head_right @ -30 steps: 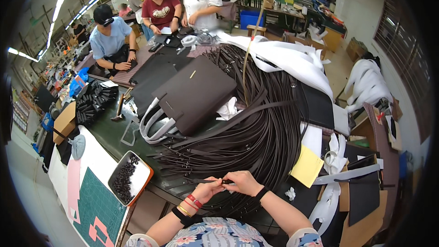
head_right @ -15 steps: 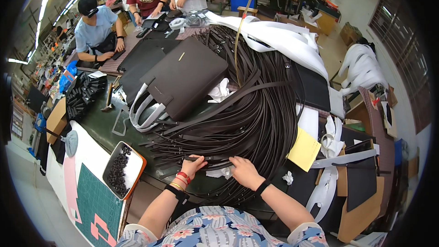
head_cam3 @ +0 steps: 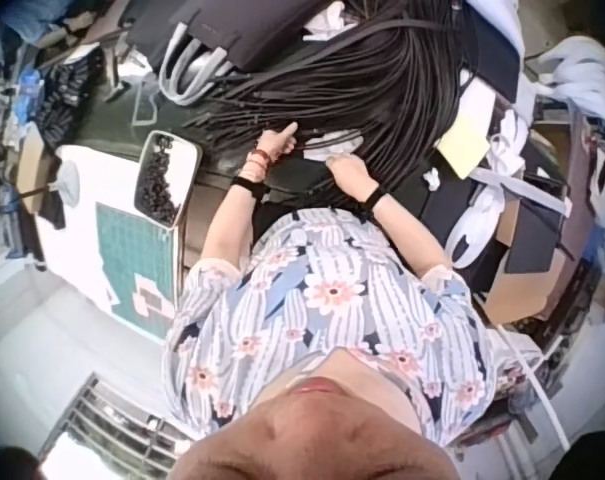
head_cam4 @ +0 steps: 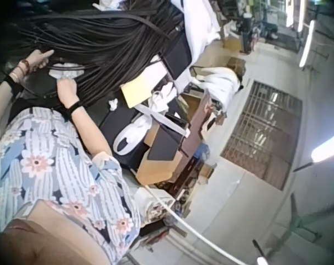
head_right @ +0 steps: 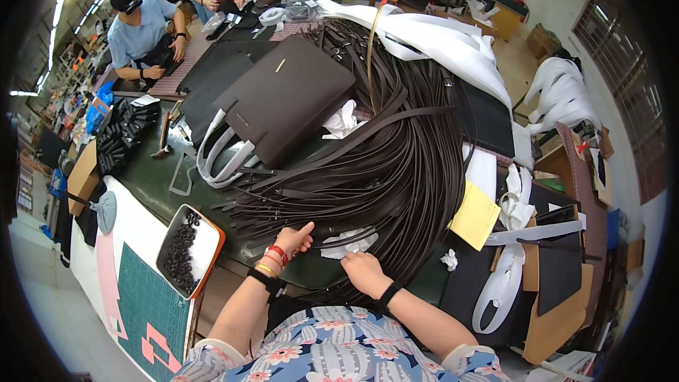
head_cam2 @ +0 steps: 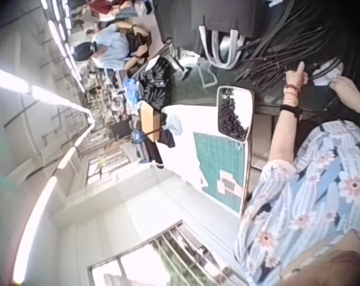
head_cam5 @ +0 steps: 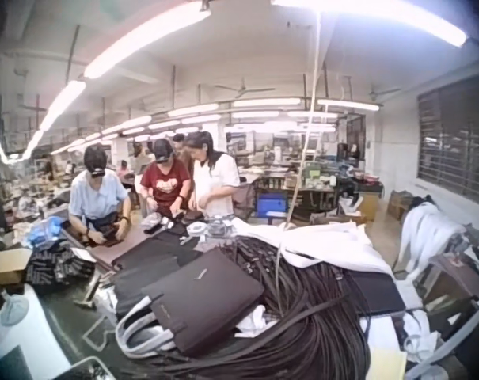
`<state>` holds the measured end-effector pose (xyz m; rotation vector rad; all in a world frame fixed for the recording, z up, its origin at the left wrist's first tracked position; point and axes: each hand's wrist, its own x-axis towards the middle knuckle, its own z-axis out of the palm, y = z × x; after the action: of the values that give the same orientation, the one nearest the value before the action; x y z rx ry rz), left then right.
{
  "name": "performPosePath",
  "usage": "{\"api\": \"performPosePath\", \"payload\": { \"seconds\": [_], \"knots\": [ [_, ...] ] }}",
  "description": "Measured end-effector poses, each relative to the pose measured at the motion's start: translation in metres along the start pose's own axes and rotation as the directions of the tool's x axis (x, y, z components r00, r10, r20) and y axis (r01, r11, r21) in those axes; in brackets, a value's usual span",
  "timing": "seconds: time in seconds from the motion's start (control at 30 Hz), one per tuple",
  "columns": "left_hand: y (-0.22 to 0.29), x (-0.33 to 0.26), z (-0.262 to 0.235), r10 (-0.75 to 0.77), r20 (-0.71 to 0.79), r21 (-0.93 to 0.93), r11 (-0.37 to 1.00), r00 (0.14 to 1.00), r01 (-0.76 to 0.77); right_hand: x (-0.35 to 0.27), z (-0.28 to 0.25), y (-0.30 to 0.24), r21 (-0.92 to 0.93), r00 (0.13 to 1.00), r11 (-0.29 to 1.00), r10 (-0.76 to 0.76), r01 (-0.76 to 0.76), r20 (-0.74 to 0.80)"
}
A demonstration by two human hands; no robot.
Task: The person attaches small black plastic clips to the ends of long black straps by hand. They pick up a strap, slide a clip onto the end, and place the finished strap onto a growing pile on the table. The process is repetitive and performed entirely by hand without tools.
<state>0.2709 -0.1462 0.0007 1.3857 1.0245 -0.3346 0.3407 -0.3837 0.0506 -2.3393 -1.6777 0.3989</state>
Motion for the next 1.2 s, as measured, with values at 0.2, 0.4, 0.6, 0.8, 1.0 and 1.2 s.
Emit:
{"api": "performPosePath", "payload": {
  "seconds": [0.2,0.4,0.6,0.8,1.0,1.2],
  "knots": [
    [-0.033,-0.067,0.019,0.089,0.342,-0.249,0.969,0.936,-0.001,0.018,0.028,0.018,-0.208,0.995,0.977,-0.021,0.041,0.098],
    [-0.077,-0.03,-0.006,0.027,0.307,-0.692,0.693,0.951,0.203,0.021,0.031,0.023,-0.109,0.984,0.982,-0.143,0.155,0.109],
    [-0.067,-0.043,-0.033,0.154,-0.025,-0.444,0.884,0.988,-0.149,0.032,0.007,0.008,0.151,0.996,0.985,-0.077,0.084,-0.052],
    [-0.058,-0.015,-0.067,0.168,-0.256,-0.414,0.871,0.952,-0.265,0.012,-0.008,-0.011,0.231,0.987,0.961,-0.144,0.155,-0.066],
    [-0.067,0.009,-0.044,0.115,-0.275,-0.323,0.924,0.955,-0.204,0.034,-0.009,-0.031,0.263,0.98,0.95,-0.133,0.169,-0.15],
    [-0.046,-0.065,-0.076,0.315,-0.564,-0.021,0.919,0.763,-0.394,0.073,0.0,-0.022,0.443,0.964,0.896,0.088,0.033,-0.251]
  ]
}}
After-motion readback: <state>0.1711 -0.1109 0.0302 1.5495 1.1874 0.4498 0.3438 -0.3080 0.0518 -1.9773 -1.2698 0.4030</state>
